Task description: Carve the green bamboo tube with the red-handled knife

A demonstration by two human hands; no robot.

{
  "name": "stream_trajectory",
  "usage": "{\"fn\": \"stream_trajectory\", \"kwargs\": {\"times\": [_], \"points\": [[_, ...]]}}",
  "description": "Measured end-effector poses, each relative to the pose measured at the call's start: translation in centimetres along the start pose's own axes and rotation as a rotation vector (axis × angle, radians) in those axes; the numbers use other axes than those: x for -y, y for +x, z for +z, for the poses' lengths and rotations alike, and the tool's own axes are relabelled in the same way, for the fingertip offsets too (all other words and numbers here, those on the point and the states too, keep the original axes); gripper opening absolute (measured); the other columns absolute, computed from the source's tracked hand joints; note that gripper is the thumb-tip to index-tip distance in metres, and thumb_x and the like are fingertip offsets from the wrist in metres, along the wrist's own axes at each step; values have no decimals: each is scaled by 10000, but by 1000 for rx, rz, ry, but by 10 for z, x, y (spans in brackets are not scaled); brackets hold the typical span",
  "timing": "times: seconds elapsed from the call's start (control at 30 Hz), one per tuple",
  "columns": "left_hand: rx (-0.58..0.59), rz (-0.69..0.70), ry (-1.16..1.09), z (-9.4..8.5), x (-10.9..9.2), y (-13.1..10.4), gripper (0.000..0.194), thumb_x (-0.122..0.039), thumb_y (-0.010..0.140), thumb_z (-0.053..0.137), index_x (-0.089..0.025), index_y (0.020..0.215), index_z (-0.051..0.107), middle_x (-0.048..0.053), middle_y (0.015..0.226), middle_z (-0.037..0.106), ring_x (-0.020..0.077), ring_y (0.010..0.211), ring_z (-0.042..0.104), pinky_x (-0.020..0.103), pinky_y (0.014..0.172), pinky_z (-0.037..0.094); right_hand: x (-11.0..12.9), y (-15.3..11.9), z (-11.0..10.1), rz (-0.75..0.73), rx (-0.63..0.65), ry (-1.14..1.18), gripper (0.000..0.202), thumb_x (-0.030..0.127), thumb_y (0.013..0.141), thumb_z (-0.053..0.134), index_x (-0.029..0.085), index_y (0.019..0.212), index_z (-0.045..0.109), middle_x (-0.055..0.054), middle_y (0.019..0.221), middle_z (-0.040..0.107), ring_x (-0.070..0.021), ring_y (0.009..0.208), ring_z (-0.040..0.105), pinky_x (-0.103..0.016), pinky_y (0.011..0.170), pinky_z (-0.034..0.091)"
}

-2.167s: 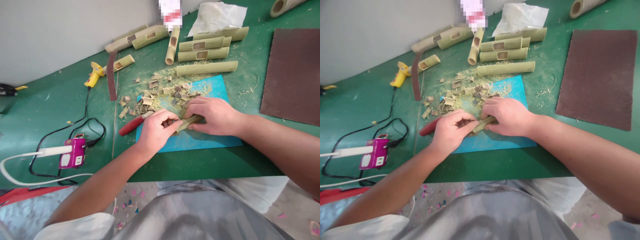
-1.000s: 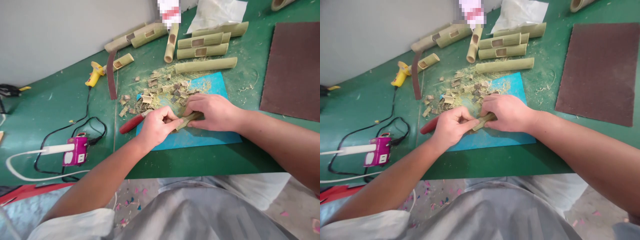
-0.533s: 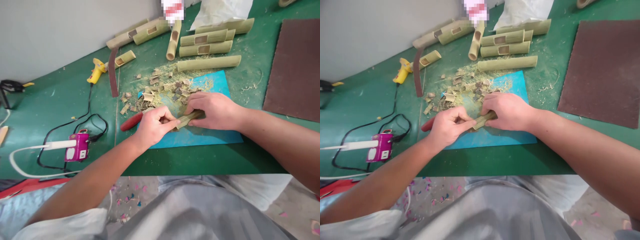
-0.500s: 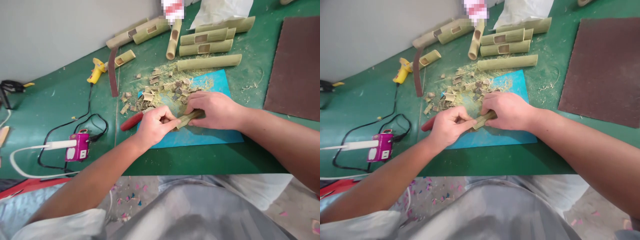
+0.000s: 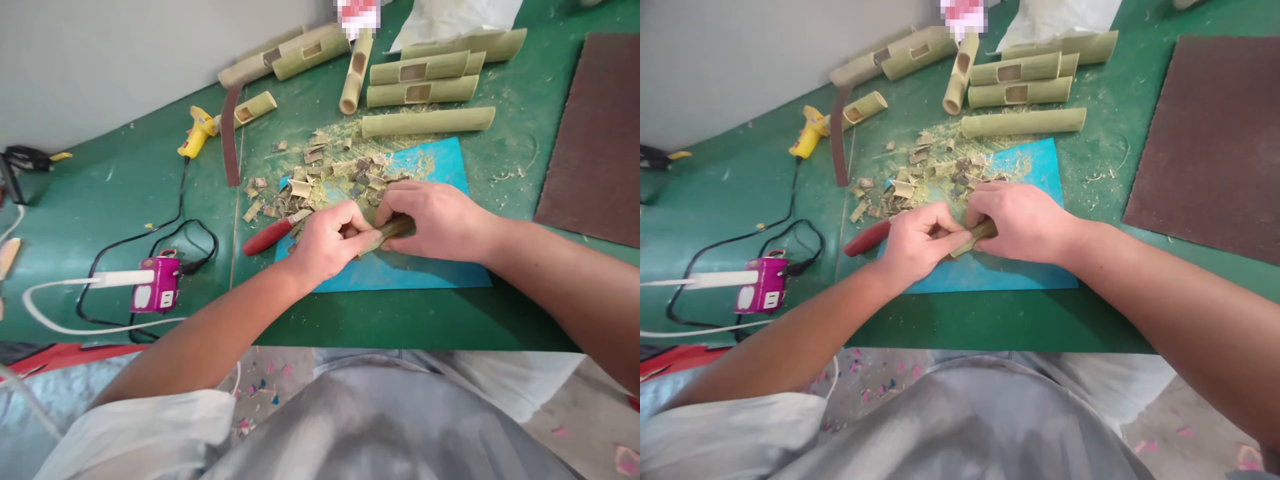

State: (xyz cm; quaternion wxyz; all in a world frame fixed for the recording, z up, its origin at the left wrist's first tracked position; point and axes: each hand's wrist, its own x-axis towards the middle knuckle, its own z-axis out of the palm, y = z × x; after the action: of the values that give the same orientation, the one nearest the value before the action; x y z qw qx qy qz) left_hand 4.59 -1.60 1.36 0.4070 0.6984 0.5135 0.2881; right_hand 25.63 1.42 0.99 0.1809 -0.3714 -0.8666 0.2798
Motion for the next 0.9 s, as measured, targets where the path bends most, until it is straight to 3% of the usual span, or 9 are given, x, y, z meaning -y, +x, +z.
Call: {"fn": "stream_trajectory", "kwargs": {"times": [0.27,0.47,0.7,0.9], "points": [[-10,-23,26,-9,5,-7,252,-261,764,774,-182,633,573,-41,564,539,78,499,428,216,460,304,1,1,1,45,-14,26,537,240,675,718,211,1199,602,-4,865,674,-199,812,593,-288,675,378],[-19,31,-6,6,-1,3,251,-241,771,754,-190,639,547,-59,537,478,81,503,420,219,480,317,1,0,2,32,-36,27,525,250,680,689,227,1200,619,-12,911,687,-190,810,591,-279,667,375],[-45,55,83,-6,5,-9,242,-276,809,758,-190,653,595,-28,589,538,93,527,429,241,484,314,2,1,0,64,-3,26,559,238,671,726,222,1216,607,4,863,672,-182,788,587,-274,671,386],[12,40,15,7,-7,4,259,-222,791,712,-191,643,502,-61,551,450,83,518,400,225,491,298,4,1,-3,48,-3,36,495,242,684,708,217,1174,639,-22,919,670,-194,846,587,-285,689,396]]}}
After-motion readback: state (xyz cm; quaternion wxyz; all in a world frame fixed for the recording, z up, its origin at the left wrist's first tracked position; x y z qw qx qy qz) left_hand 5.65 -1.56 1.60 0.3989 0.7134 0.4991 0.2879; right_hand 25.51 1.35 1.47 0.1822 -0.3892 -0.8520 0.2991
